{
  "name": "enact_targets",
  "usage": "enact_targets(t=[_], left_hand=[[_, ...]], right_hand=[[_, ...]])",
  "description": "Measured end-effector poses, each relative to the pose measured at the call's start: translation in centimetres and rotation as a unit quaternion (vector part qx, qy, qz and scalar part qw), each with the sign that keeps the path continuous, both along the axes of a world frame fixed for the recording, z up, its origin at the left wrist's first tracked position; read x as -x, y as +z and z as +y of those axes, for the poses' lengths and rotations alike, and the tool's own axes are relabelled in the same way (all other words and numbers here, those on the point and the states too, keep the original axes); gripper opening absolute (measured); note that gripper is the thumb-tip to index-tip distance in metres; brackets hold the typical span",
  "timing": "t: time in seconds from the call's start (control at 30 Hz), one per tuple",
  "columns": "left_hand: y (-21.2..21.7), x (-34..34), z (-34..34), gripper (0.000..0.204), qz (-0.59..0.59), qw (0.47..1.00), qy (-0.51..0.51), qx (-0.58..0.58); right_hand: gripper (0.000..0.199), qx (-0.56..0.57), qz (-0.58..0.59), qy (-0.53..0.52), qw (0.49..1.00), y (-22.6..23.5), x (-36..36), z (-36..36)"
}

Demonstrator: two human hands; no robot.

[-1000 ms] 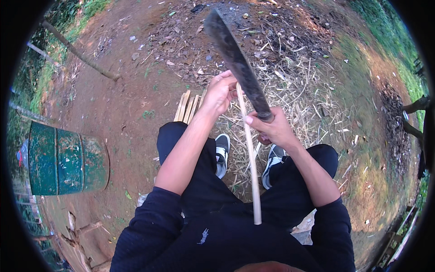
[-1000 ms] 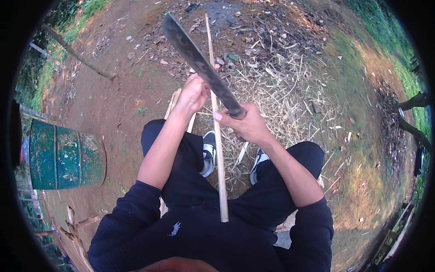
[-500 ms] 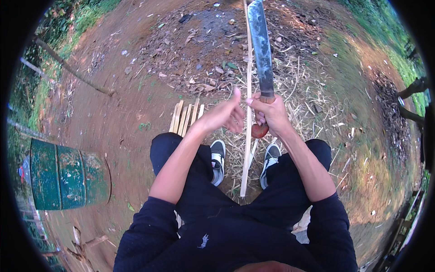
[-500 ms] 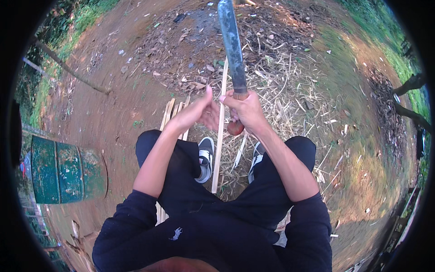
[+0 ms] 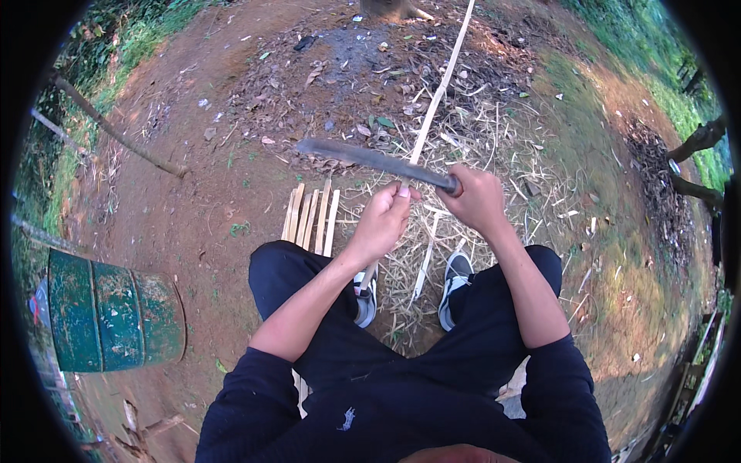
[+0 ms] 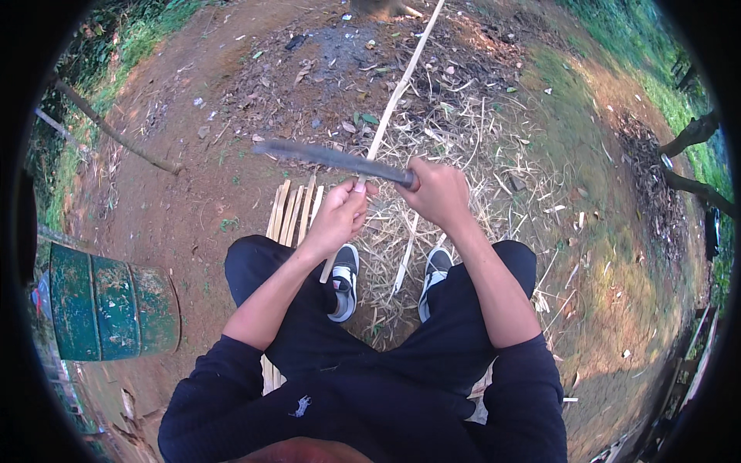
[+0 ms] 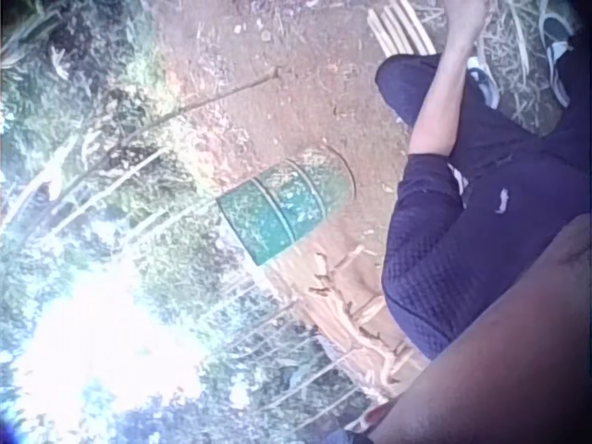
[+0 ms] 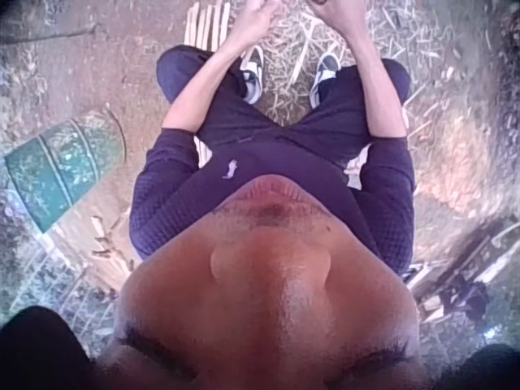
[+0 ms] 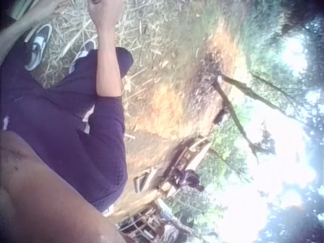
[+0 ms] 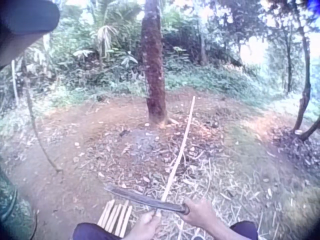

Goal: The person shaves thin strips of wood using a machete while seated on a small wooden bench.

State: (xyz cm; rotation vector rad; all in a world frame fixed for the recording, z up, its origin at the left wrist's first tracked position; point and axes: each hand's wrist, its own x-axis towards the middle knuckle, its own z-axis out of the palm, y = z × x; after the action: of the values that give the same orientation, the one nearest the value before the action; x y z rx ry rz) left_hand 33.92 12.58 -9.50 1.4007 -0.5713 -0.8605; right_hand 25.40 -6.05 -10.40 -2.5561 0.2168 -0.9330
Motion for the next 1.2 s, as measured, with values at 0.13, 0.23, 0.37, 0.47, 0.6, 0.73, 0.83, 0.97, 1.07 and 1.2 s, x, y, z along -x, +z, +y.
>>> enact_targets(t=[0.13, 0.23, 0.37, 0.47, 0.6, 0.73, 0.83, 0.97, 1.07, 1.2], left_hand=[[-1.6, -1.0, 0.5, 0.026, -0.115, 0.993, 0.024, -0.028], [-1.9, -0.5, 0.7, 0.026, -0.214, 0.975, 0.047, -0.026], [-0.6, -0.4, 1.2, 0.025, -0.211, 0.976, 0.052, -0.024], [-0.7, -1.1, 1.5, 0.025, -0.233, 0.97, 0.063, -0.02], [-0.8, -1.2, 2.3, 0.023, -0.167, 0.984, 0.059, -0.01], [-0.6, 0.1, 2.7, 0.022, -0.128, 0.991, 0.009, -0.034], [-1.5, -0.9, 2.5, 0.023, -0.217, 0.974, 0.049, -0.039], [-0.9, -1.1, 2.6, 0.024, -0.126, 0.989, 0.072, -0.011], [-0.5, -1.7, 2.6, 0.02, -0.119, 0.991, 0.039, -0.054], [-0.2, -0.9, 2.5, 0.027, -0.073, 0.997, 0.022, -0.009]], right_hand=[[0.023, 0.055, 0.025, 0.02, 0.998, -0.8, -0.2, 0.8], [0.02, 0.095, 0.01, 0.028, 0.995, -1.6, -1.1, 0.1], [0.02, 0.137, -0.051, 0.03, 0.989, -2.3, -2.2, -0.9], [0.015, 0.171, -0.092, 0.009, 0.981, -2.6, -3.0, -1.5], [0.016, 0.095, 0.058, -0.159, 0.981, -3.7, -4.1, -5.2], [0.022, -0.041, 0.071, -0.325, 0.942, -1.1, -3.2, -8.9], [0.021, -0.013, -0.012, -0.199, 0.98, -1.9, -2.4, -6.1], [0.014, 0.107, -0.01, 0.006, 0.994, -1.3, -1.8, -0.1], [0.015, 0.089, -0.03, 0.032, 0.995, -1.6, -1.6, 2.1], [0.017, 0.099, -0.03, 0.051, 0.993, -2.0, -1.9, 2.6]])
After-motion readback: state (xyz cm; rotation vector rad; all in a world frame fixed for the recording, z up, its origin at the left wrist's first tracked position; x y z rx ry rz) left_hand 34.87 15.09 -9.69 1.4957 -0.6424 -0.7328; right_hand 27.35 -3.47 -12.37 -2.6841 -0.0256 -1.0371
